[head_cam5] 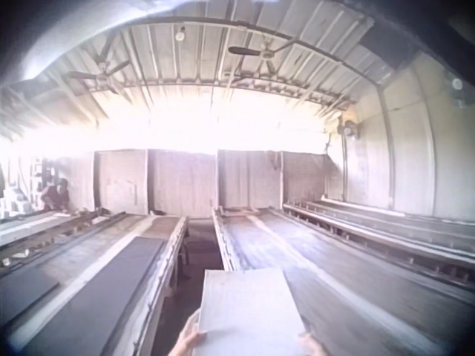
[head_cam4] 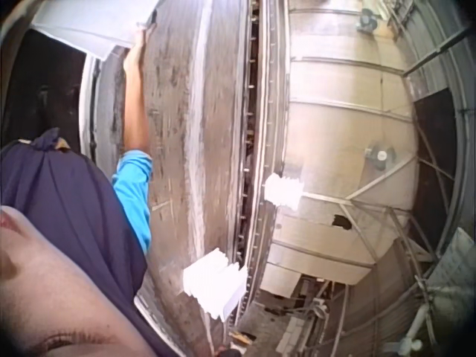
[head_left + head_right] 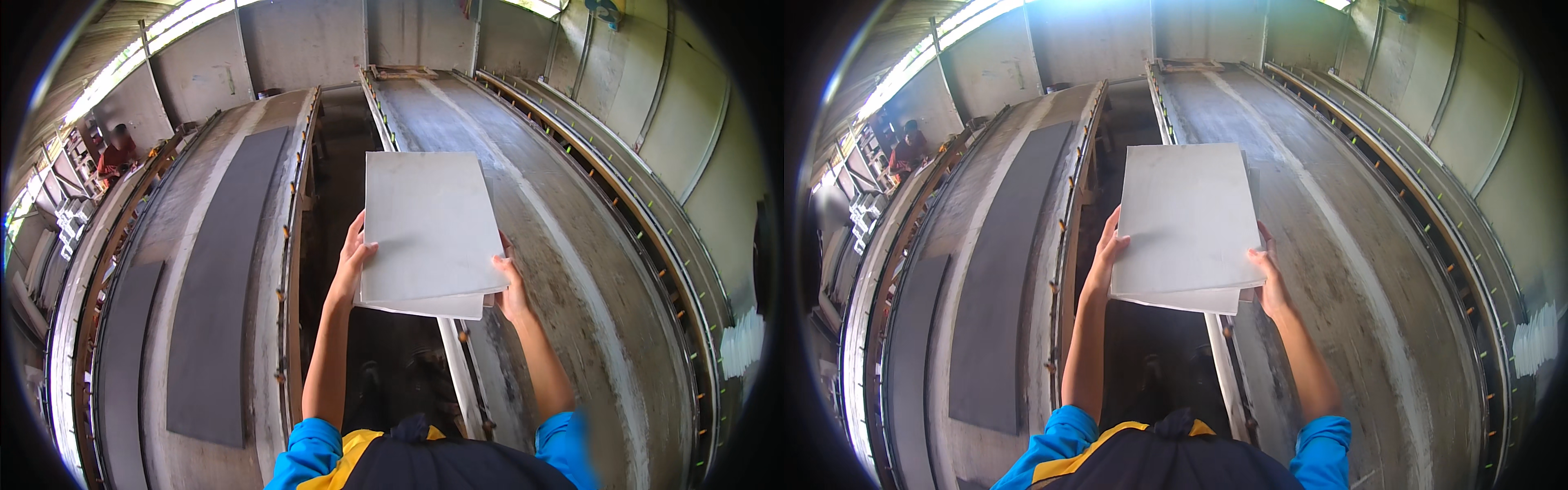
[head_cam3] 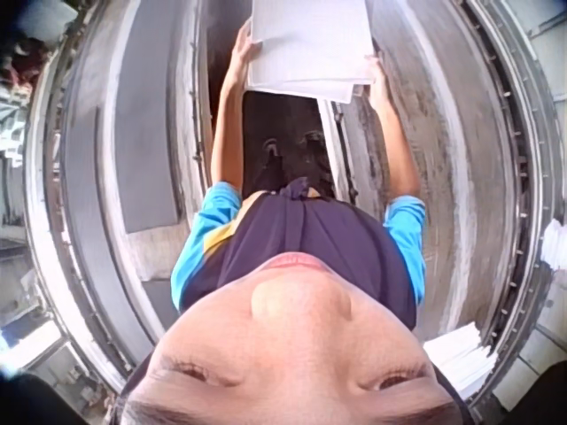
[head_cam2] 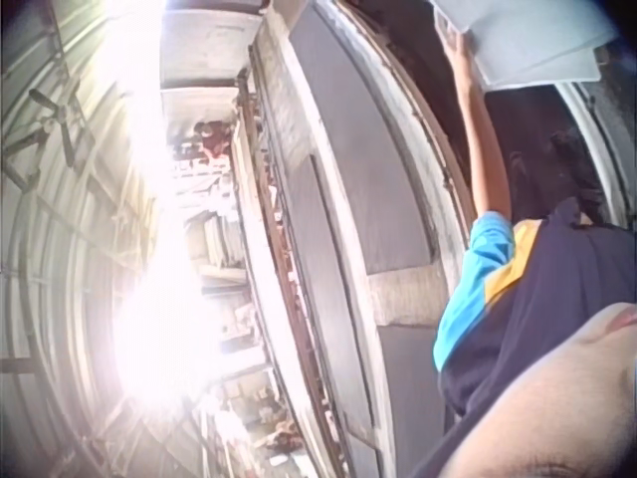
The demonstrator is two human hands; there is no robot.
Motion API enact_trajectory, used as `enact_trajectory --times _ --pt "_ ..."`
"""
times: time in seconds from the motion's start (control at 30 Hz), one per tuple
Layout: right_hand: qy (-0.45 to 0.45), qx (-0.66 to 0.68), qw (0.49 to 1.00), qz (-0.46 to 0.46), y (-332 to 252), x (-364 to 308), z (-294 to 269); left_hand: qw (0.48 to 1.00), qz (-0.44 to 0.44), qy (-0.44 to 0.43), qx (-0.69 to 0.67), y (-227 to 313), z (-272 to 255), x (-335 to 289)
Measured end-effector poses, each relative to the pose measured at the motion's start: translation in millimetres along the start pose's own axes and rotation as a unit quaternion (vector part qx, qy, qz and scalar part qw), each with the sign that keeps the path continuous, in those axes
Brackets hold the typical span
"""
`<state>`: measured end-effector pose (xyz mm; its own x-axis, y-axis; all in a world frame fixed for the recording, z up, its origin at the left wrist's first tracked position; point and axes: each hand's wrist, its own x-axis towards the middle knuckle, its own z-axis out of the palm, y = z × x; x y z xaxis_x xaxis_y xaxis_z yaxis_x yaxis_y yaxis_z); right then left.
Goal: The person carries a wooden frame to a conveyor belt and places it down. They then pick up a stack of white square tiles and place them one by one into the frame on the belt, pressing each tile down with their hands. The person repeats this process, moving the frame along the belt and filling it with tiles.
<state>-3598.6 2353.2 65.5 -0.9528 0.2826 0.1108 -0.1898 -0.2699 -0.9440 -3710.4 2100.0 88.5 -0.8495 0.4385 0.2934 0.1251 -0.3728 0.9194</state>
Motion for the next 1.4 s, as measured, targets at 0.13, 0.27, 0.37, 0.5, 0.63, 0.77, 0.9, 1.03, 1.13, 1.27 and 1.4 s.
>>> enact_trajectory --times 0.13,0.27,0.37,0.5,0.63,0.77,0.9,1.03,1.13,1.27,1.4 --pt "0.008 -0.024 1.0 -0.014 18.1 83.4 24.2 1.0 0.017 0.007 0.012 -12.5 -47.0 74.0" --pt "0.001 -0.007 1.0 -0.016 33.4 179.0 58.0 0.999 0.017 0.017 0.025 -25.0 -109.0 152.6" --pt "0.007 -0.018 0.999 -0.051 33.4 240.7 78.3 0.999 0.028 0.012 0.019 -15.6 -133.9 206.1" --pt "0.0 -0.009 1.0 -0.025 40.8 313.9 104.1 0.999 0.015 0.023 0.016 -25.6 -173.2 267.3" --pt "0.017 -0.021 0.999 -0.034 57.0 395.4 108.0 1.0 0.007 0.019 0.014 -47.3 -202.8 338.7" --pt "0.043 -0.004 0.998 -0.038 75.0 475.1 93.9 1.0 0.02 -0.01 -0.004 -83.1 -218.7 429.4" --pt "0.071 0.011 0.996 -0.06 84.2 559.7 70.5 0.998 0.031 -0.056 -0.014 -113.0 -224.5 533.4" --pt "0.094 0.02 0.992 -0.08 77.4 639.3 52.6 0.996 0.001 -0.086 -0.036 -145.8 -223.8 636.9" --pt "0.136 0.008 0.986 -0.099 85.9 687.2 31.2 0.99 -0.044 -0.117 -0.067 -165.2 -217.9 701.8" --pt "0.21 -0.018 0.973 -0.098 84.7 734.8 11.7 0.984 -0.063 -0.164 -0.038 -198.3 -206.2 784.4" --pt "0.305 -0.064 0.945 -0.094 98.2 769.1 -10.8 0.959 -0.088 -0.264 -0.05 -247.7 -187.5 870.4"
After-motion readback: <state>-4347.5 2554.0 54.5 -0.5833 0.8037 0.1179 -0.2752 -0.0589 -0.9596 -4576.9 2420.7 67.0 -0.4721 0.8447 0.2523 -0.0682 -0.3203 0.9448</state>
